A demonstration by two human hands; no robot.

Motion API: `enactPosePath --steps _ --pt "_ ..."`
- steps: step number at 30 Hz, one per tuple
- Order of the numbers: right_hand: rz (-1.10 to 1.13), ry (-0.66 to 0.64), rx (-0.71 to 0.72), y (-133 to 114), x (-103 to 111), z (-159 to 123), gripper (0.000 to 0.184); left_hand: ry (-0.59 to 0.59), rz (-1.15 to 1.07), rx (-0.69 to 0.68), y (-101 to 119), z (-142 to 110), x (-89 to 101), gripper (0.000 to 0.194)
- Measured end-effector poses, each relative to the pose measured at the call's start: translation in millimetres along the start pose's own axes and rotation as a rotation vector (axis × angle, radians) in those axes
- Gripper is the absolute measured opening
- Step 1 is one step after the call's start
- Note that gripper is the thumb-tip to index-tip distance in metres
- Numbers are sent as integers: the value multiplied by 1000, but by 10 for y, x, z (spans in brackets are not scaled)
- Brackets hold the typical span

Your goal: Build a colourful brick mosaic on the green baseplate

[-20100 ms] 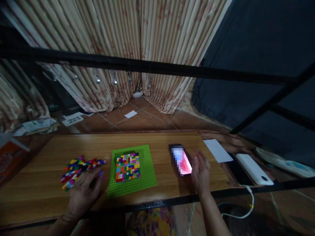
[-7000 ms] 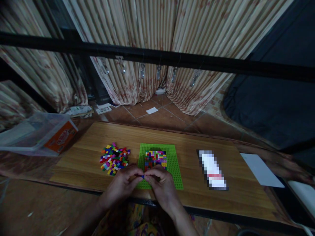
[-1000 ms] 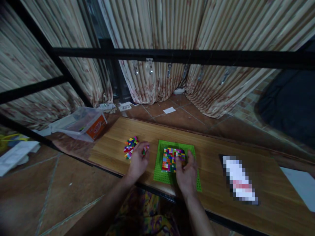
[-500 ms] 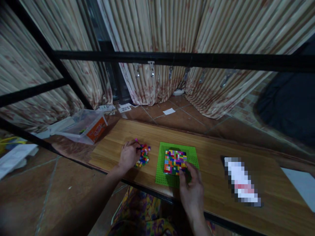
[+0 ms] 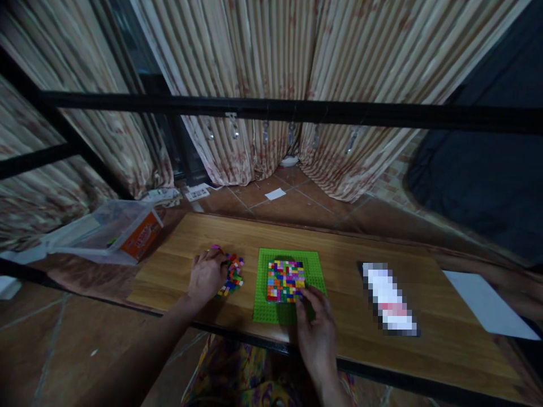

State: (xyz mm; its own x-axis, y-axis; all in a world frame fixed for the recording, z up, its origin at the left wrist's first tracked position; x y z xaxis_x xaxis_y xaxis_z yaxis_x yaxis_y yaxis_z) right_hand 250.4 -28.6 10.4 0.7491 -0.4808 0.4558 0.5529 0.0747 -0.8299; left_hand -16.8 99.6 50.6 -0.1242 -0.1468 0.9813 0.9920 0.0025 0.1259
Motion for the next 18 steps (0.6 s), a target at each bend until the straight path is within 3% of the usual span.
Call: enactPosePath --steps 6,10,14,18 --pt "22 36 5 -6 104 -6 32 6 -67 -17 -9 39 44 20" --pt "46 84 12 -8 190 18 31 38 -318 -11 68 -93 169 18" --pt "67 54 -27 -59 177 7 30 -104 -693 -103 393 -381 177 16" --pt "147 -68 -42 -204 52 -31 29 -279 -870 -232 807 -659 100 14"
Point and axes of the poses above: each hand's wrist, its own z-axis towards the middle knuckle, its own x-axis out of the back of the hand, y = z × x, the point moved 7 cm from there along z, towards the middle knuckle, and after that the axes turned 11 degrees about x, right-handed, at the moved point
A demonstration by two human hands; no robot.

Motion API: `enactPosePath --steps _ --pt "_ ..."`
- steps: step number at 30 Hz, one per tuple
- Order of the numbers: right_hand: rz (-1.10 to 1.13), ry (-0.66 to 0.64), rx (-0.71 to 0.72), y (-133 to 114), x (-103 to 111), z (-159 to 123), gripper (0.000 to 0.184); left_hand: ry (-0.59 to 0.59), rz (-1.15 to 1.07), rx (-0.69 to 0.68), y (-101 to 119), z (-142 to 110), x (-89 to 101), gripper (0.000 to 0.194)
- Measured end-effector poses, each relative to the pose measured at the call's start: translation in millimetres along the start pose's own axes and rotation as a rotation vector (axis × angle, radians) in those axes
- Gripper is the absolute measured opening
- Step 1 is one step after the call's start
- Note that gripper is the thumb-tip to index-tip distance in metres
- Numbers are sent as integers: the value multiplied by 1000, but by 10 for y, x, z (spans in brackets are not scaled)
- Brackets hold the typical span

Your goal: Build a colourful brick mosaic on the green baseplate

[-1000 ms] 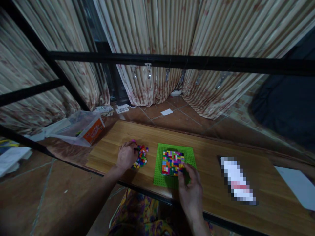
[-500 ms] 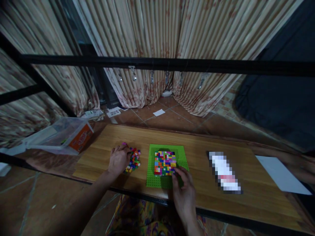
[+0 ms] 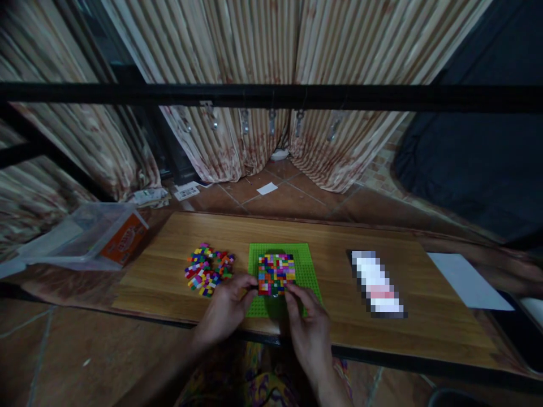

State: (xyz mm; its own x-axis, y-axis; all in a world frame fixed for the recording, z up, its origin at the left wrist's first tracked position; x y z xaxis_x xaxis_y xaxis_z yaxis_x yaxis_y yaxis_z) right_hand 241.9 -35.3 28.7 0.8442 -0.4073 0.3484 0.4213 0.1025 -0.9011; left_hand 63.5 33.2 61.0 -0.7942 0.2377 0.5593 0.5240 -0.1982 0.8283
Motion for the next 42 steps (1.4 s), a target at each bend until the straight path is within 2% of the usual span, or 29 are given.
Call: enactPosePath --steps 5,11,14,19,22,29,42 --pt "35 -184 54 -154 -172 -28 26 -106 -113 -31 146 -32 -265 16" --pt "75 -208 73 -123 -181 5 26 -142 -92 -39 142 -38 -397 17" --pt "43 -188 138 -111 -156 107 23 -75 -66 10 81 -6 -376 16" --pt "-104 -48 262 -88 -72 383 17 138 60 59 32 108 -147 22" --pt "-150 -23 280 -39 -89 508 15 196 104 64 19 189 -53 23" --pt "-258 -42 289 19 -144 588 13 205 99 88 -73 323 -143 27" --pt "-296 -87 314 -26 -154 621 12 122 -34 177 -92 433 -276 34"
Point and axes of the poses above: each hand's wrist, its own z-axis towards the middle knuckle, its own x-axis out of the back of the hand, y = z × x, the point moved 7 cm from there along z, towards the middle knuckle, and after that the axes turned 11 degrees about x, right-handed, at the moved point
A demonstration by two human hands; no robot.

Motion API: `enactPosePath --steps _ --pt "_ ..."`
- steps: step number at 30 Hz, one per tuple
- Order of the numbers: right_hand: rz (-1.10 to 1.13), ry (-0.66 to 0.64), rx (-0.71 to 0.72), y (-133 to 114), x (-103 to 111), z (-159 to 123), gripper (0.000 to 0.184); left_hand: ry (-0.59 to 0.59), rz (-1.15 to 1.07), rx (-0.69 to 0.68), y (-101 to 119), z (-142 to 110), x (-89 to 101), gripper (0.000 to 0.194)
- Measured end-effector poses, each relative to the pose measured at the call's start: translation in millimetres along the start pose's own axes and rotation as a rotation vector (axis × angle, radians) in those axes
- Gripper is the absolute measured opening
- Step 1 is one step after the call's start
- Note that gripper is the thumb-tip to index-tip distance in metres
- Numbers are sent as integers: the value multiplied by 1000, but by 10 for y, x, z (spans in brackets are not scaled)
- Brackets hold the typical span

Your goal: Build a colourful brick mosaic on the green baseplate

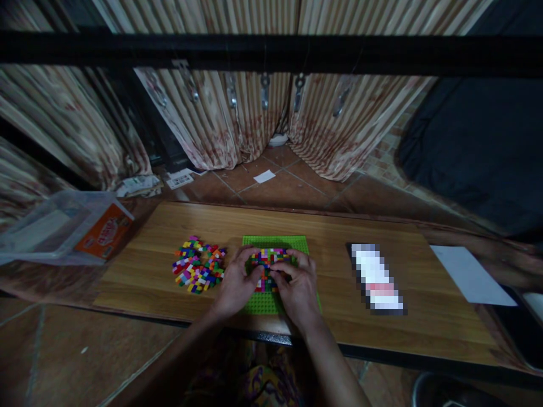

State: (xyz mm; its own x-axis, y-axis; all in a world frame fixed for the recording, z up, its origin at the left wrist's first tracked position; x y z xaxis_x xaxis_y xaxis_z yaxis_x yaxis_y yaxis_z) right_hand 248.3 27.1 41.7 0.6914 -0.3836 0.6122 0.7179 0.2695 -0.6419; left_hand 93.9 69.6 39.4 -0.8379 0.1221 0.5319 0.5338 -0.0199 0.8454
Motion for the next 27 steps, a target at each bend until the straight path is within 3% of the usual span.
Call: enactPosePath --steps 7,13,27 --pt "102 69 -115 103 -27 -22 11 17 -27 21 13 -11 -17 36" --pt "223 112 -228 223 -78 -92 22 66 -27 61 18 -13 -46 36" --pt "266 92 -248 218 -96 -64 21 96 -49 77 7 -7 -81 34"
Point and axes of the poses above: each hand's wrist, its own z-axis towards the middle knuckle, its own x-axis out of the back of the hand, y = z × x, the point moved 7 cm from there along z, towards the middle knuckle, and after that the axes turned 11 degrees about x, right-handed, at the moved point
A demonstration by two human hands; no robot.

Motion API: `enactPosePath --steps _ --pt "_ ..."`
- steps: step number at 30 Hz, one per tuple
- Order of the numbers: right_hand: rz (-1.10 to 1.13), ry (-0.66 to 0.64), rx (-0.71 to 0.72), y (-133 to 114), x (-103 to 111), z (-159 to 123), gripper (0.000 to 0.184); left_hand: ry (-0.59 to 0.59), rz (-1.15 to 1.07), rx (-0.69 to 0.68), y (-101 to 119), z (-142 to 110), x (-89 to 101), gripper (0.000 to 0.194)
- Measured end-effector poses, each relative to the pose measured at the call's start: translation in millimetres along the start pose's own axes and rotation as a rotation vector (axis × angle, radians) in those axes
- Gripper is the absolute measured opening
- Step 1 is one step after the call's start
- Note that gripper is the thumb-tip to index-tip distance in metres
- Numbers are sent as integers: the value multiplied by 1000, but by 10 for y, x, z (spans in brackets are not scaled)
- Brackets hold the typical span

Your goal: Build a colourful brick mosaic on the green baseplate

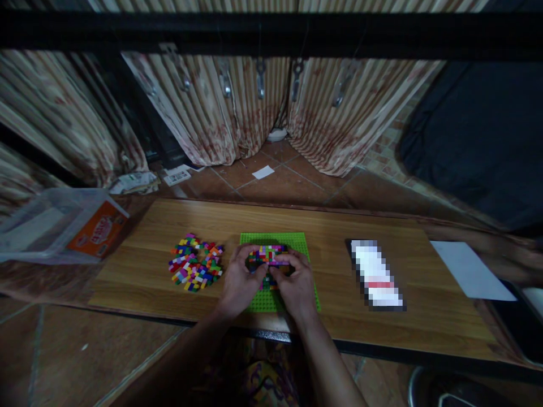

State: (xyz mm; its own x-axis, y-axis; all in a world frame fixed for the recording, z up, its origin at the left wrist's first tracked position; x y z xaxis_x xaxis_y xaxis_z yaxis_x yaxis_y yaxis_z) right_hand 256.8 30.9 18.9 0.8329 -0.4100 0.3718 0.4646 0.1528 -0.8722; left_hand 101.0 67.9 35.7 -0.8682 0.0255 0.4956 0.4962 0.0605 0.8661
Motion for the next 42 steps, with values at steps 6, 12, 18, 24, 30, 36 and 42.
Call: enactPosePath --steps 6,12,18,24,30,36,42 --pt "-3 19 -27 -33 2 13 17 18 -7 25 -18 2 -16 33" --pt "34 -11 -49 -1 -39 29 19 33 -43 17 -40 19 -32 34" --pt "122 9 -65 22 14 -11 29 -2 -131 -47 -65 -6 50 36" --pt "99 289 -148 237 515 -234 38 88 -271 -66 -348 -97 637 33" --pt "-112 233 -98 462 729 -470 38 229 -123 100 -812 -55 1357 24" --pt "-395 116 47 391 653 -508 44 297 314 43 -784 70 1595 23" --pt "-474 89 103 341 601 -486 47 269 691 5 -577 238 1386 21"
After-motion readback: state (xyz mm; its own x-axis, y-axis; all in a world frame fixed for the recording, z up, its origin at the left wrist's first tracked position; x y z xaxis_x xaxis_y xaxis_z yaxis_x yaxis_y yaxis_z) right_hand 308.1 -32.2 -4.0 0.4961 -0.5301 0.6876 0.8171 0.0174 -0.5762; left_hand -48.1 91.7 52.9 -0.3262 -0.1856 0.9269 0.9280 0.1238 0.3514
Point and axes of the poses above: each hand's wrist, its own z-axis towards the middle knuckle, its own x-axis out of the back of the hand, y = z × x, the point moved 7 cm from there along z, towards the middle knuckle, and after that the axes turned 11 degrees about x, right-handed, at the moved point
